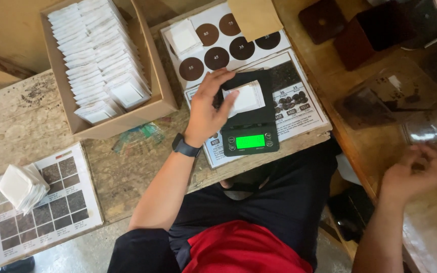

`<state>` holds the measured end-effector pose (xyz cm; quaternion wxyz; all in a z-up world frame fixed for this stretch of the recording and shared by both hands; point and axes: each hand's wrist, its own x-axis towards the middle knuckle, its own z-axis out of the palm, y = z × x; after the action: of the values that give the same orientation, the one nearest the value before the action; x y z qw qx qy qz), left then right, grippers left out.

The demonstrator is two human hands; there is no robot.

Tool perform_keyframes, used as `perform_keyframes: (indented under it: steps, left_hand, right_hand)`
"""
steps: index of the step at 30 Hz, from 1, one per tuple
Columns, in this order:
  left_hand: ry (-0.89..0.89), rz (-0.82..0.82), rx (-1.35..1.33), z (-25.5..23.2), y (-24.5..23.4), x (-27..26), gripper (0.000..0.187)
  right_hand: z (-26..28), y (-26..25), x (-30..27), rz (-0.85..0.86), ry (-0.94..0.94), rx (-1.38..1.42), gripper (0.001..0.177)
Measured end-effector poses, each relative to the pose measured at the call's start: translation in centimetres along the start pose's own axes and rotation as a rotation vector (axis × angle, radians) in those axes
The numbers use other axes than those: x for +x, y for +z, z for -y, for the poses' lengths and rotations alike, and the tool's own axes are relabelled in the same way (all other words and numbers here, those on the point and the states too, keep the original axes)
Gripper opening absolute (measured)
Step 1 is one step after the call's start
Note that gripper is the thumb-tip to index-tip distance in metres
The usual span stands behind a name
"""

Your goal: Filling and weighing individual coffee filters with ground coffee on a digital scale

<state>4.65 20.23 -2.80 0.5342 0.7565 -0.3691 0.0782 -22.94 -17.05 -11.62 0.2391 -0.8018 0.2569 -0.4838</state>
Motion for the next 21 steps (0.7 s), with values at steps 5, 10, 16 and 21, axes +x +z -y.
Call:
perform_keyframes:
  steps: [5, 10, 16, 21]
  left_hand:
    - [-0.016, -0.213, -0.081, 0.4, -0.1, 0.0, 0.014]
    - [-0.015, -0.278, -0.101, 0.3, -0.3, 0.1, 0.011]
    - [-0.032, -0.231, -0.097, 0.4, -0.3, -0.2, 0.014]
    - [-0.029, -0.119, -0.025, -0.1, -0.5, -0.2, 0.021]
  right_hand:
    - [-0.2, -0.1, -0.1, -0.007, 0.029, 0.006, 0.020]
    - [-2.2, -0.2, -0.7, -0.011, 0.061, 0.144, 0.017]
    - [-2.5, 0.3, -0.2, -0.051, -0.014, 0.263, 0.040]
    - [-2.1, 0.0, -0.2, -0.063, 0.040, 0.196, 0.035]
